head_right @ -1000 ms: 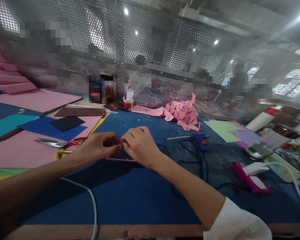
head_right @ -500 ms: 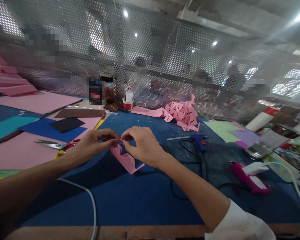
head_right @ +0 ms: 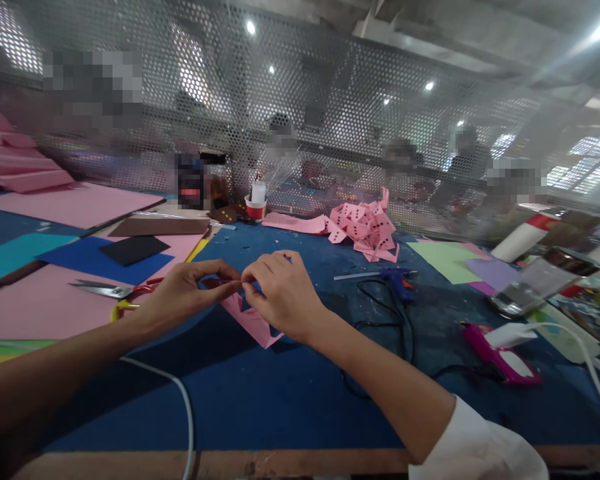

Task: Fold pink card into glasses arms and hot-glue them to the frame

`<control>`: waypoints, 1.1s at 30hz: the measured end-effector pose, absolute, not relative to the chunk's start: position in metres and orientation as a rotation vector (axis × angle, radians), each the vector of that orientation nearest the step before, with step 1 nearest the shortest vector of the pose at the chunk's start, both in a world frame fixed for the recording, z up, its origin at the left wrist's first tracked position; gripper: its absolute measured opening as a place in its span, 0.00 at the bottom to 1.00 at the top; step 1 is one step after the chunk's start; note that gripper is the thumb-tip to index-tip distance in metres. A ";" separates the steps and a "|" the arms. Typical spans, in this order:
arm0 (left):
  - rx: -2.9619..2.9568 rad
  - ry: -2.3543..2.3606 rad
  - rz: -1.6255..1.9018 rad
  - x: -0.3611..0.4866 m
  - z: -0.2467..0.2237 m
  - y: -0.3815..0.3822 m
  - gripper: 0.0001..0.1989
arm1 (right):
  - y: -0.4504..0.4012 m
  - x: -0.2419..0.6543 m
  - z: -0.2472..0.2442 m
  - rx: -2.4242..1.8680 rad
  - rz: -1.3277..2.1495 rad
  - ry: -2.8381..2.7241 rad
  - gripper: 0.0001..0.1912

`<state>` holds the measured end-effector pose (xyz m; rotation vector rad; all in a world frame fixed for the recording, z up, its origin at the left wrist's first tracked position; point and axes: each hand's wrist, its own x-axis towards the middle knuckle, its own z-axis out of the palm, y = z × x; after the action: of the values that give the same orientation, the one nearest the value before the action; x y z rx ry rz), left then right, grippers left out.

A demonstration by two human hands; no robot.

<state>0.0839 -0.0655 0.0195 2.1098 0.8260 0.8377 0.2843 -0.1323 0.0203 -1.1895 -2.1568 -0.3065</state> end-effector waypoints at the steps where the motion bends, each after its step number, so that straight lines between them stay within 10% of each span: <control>1: 2.105 0.830 0.848 0.084 0.019 -0.066 0.12 | -0.132 0.284 0.020 -1.188 -0.327 -2.161 0.04; 20: 1.648 0.733 0.694 0.086 0.022 -0.060 0.19 | -0.134 0.283 0.030 -1.151 0.206 -1.998 0.02; 33: 1.802 0.743 0.724 0.087 0.011 -0.060 0.14 | -0.134 0.279 0.015 -1.240 -0.051 -2.015 0.04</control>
<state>0.0866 -0.0602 0.0111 1.8023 0.7430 0.7239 0.2793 -0.1340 0.0148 -1.2399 -2.0145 -0.0506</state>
